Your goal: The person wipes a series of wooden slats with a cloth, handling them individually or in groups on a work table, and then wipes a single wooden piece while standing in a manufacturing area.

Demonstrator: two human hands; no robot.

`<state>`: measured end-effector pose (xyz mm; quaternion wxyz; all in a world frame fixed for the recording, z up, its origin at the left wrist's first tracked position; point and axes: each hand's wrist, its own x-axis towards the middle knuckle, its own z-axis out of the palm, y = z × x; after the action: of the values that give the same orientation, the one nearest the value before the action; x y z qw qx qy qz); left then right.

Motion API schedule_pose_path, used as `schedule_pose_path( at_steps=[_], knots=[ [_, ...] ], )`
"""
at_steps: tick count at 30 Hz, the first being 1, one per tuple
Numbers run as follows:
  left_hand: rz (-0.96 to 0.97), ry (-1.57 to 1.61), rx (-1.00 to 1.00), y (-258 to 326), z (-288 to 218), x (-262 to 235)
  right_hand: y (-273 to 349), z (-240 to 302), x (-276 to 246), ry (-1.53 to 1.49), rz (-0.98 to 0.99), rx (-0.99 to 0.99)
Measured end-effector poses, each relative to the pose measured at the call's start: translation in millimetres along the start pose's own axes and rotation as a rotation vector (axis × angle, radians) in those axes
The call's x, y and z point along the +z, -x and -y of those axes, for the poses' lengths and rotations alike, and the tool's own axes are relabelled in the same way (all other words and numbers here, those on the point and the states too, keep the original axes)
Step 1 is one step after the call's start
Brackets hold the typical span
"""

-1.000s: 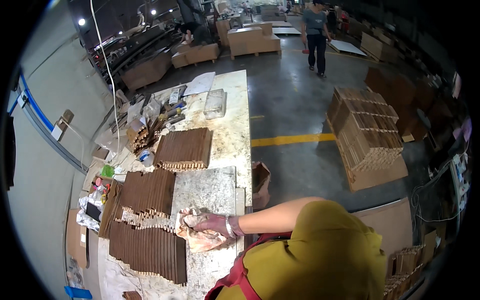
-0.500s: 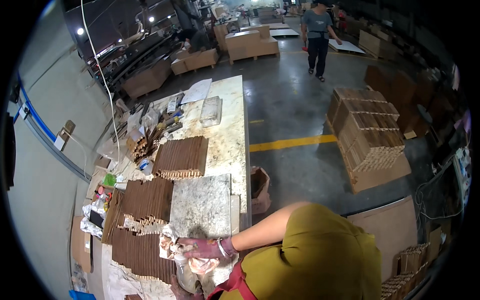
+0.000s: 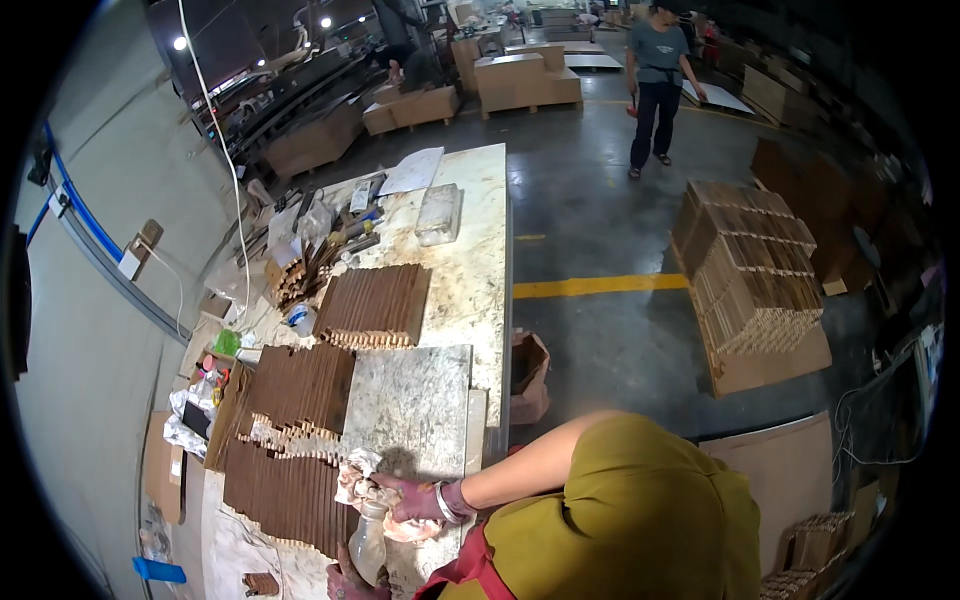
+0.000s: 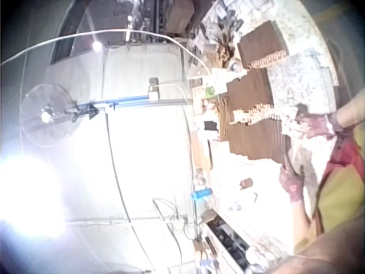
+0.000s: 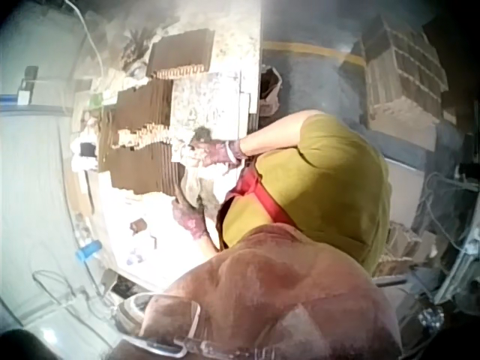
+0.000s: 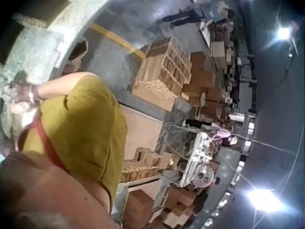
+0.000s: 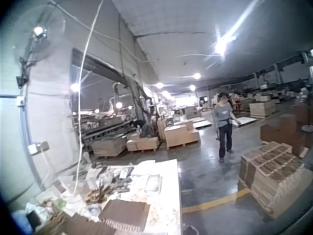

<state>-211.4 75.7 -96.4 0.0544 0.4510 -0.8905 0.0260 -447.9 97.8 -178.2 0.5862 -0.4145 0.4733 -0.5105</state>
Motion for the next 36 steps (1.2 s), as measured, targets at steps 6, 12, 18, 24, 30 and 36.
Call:
schedule_pose_path(
  at_steps=[6, 12, 18, 24, 30, 36],
  knots=[
    [-0.113, -0.111, 0.133, -11, 17, -13, -3, 19, -5, -0.327, 0.055, 0.312],
    [-0.086, -0.071, 0.143, -27, 16, -30, -10, 7, -15, -0.648, 0.12, 0.259],
    [-0.015, -0.106, 0.169, -35, 20, -29, -18, -6, -10, -0.746, 0.119, 0.427],
    [0.0, -0.194, 0.138, -55, 29, -24, -23, -35, -26, -1.033, 0.401, 0.446],
    [-0.04, -0.266, 0.07, -50, 47, -44, -20, 16, -21, -0.905, 0.46, 0.352],
    [0.023, -0.239, 0.042, -42, 40, -40, -20, 11, -26, -0.902, 0.24, 0.635]
  ],
)
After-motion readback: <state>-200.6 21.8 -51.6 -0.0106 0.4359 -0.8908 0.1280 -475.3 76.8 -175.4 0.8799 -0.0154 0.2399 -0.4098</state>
